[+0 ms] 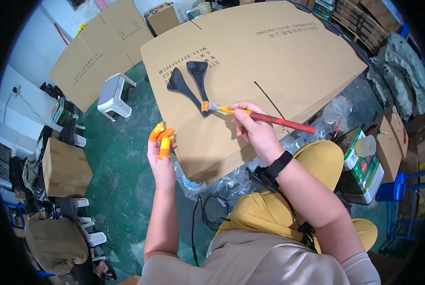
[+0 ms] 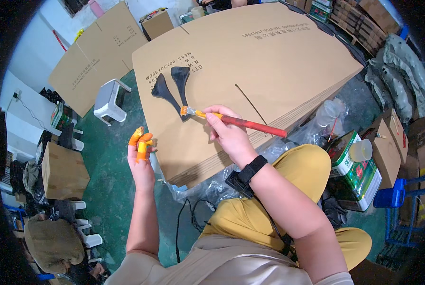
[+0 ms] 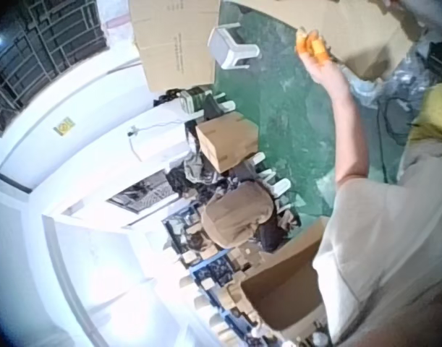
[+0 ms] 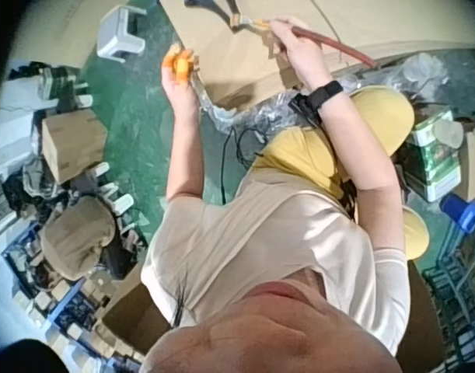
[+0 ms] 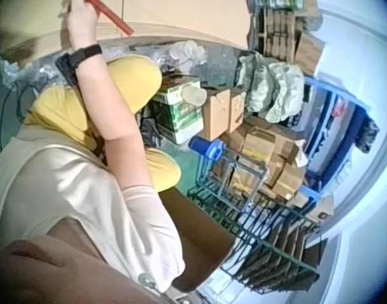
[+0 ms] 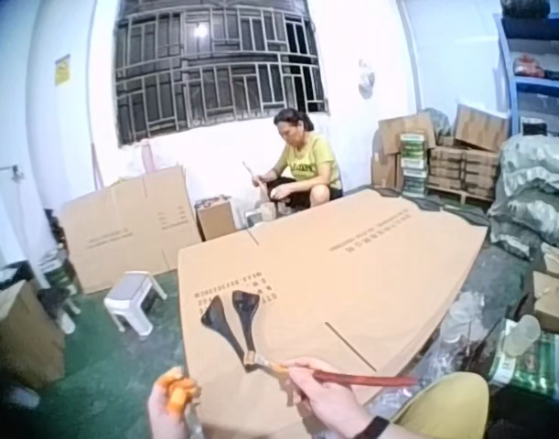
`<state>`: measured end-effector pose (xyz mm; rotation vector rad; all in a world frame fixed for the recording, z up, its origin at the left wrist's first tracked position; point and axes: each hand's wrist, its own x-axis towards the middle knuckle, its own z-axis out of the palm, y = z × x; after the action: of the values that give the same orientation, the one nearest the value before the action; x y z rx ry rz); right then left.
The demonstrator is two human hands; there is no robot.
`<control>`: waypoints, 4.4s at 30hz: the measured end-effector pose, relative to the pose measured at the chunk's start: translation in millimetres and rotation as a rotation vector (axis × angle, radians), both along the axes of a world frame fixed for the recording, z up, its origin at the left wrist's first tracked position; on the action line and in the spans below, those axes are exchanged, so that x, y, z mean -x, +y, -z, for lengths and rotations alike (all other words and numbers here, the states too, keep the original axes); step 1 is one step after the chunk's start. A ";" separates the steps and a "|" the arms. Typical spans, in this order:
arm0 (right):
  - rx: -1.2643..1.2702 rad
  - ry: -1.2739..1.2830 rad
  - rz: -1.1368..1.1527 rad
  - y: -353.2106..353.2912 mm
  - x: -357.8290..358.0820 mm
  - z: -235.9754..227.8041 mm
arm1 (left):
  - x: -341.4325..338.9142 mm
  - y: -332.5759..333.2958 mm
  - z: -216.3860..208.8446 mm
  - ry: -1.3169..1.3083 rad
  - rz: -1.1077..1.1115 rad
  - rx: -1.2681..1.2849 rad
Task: Apply adhesive to bicycle saddle components using a brush and assemble parts.
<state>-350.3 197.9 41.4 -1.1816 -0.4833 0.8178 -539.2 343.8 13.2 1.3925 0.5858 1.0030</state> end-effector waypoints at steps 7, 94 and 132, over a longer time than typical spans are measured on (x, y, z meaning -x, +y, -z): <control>-0.066 -0.511 0.061 -1.4 -3.0 3.3 | -17.7 -7.6 -10.0 0.110 0.031 -0.110; -0.272 -0.100 0.454 -80.0 -78.5 -26.3 | -63.5 1.9 -44.0 0.636 0.041 -0.501; 0.093 -1.220 0.737 -352.8 -64.8 -97.0 | -188.8 -226.7 -102.5 -0.200 1.365 0.245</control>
<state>-285.4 -154.9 138.4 -1.7131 -0.8954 -0.6111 -350.4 117.1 115.7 1.0844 -0.4083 -0.0571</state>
